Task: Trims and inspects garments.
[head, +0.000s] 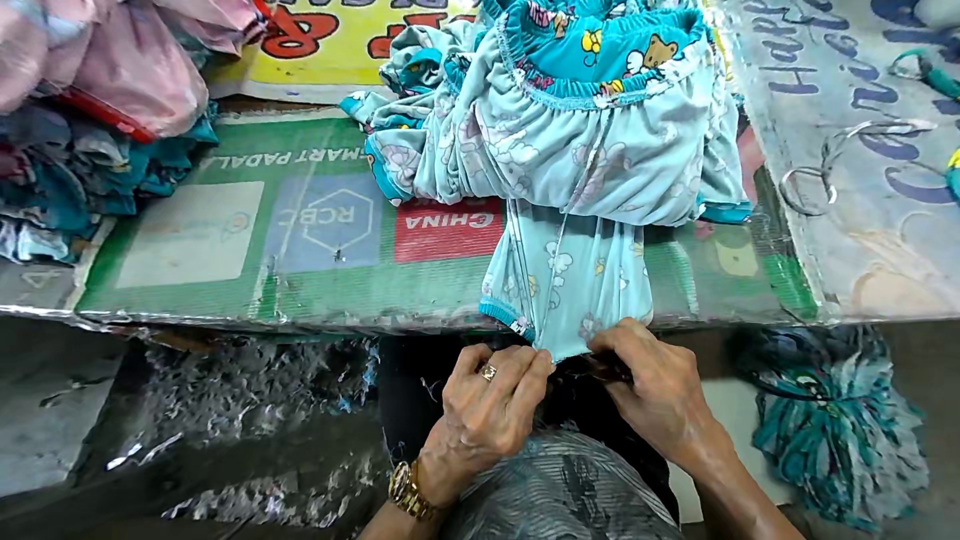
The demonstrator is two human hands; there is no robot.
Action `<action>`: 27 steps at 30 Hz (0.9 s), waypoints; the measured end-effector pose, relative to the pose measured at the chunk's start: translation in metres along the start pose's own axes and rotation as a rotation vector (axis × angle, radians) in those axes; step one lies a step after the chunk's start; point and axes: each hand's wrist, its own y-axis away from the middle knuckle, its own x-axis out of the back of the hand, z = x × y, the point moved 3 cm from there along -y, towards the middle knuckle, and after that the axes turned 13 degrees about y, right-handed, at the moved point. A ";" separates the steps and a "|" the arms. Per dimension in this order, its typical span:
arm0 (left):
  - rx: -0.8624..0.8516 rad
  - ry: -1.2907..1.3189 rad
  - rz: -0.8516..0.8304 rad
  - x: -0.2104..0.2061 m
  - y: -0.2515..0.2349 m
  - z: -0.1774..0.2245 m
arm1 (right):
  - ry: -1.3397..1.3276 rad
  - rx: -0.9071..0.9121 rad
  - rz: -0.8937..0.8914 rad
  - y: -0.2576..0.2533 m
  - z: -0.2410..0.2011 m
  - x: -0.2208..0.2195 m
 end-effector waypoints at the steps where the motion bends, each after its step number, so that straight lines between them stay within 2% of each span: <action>1: -0.002 -0.002 0.001 0.000 0.001 -0.001 | 0.003 -0.003 -0.010 0.000 -0.002 0.002; 10: -0.038 0.037 0.009 0.014 0.003 0.010 | 0.044 0.033 -0.005 0.001 -0.021 0.015; 27: 0.092 0.124 0.138 0.014 0.005 0.017 | 0.067 0.121 0.101 0.004 -0.028 0.011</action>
